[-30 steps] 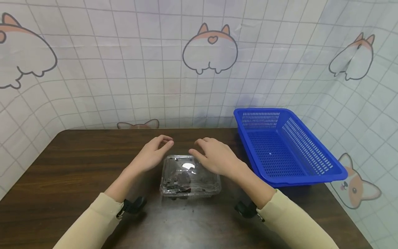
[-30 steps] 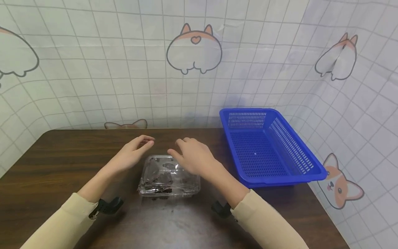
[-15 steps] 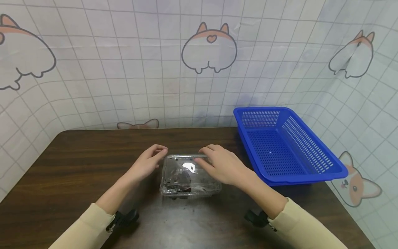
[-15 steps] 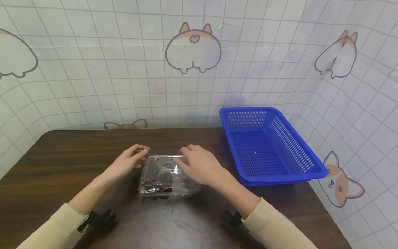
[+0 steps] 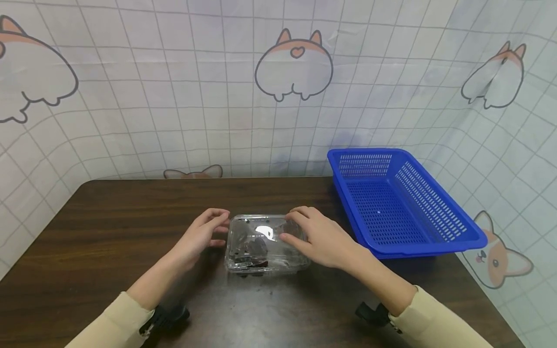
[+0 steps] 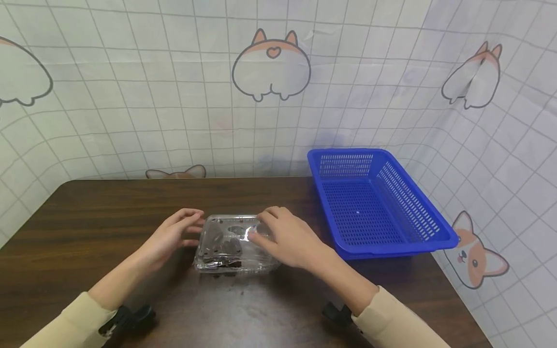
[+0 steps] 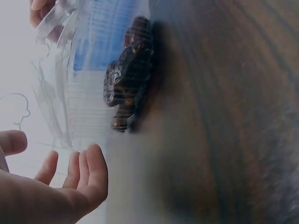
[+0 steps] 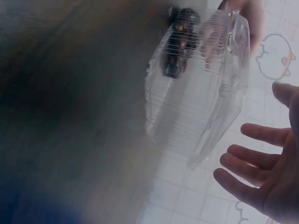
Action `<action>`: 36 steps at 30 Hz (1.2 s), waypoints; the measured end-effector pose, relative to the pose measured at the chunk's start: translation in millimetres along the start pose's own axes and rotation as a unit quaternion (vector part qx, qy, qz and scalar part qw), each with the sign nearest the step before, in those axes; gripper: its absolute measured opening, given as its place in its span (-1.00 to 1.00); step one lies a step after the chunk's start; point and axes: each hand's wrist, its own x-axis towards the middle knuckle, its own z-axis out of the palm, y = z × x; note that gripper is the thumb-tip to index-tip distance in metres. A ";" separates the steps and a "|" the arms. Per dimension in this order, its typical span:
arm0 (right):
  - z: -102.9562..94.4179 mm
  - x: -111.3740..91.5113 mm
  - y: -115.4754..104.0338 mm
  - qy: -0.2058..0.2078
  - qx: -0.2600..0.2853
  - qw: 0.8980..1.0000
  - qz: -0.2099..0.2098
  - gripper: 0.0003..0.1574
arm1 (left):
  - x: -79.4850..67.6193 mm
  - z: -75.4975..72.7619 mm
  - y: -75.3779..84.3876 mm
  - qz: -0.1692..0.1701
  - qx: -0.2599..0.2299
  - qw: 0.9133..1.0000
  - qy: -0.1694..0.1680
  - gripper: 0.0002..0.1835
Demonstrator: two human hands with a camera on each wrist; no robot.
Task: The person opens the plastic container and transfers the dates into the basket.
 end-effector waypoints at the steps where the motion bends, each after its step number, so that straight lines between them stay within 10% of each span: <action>1: 0.4 -1.8 0.5 -0.003 0.001 1.000 0.002 -0.23 | -0.2 0.3 -1.0 -0.005 -0.009 1.000 -0.004 -0.44; 19: 11.0 -17.9 5.6 -0.034 -0.011 0.999 -0.036 -0.03 | -4.3 0.9 -11.1 -0.027 -0.071 0.996 -0.035 -0.53; 36: 17.5 -16.2 -1.4 -0.052 -0.053 0.995 -0.073 -0.30 | -3.3 -1.1 -17.0 -0.014 -0.079 0.996 -0.043 -0.45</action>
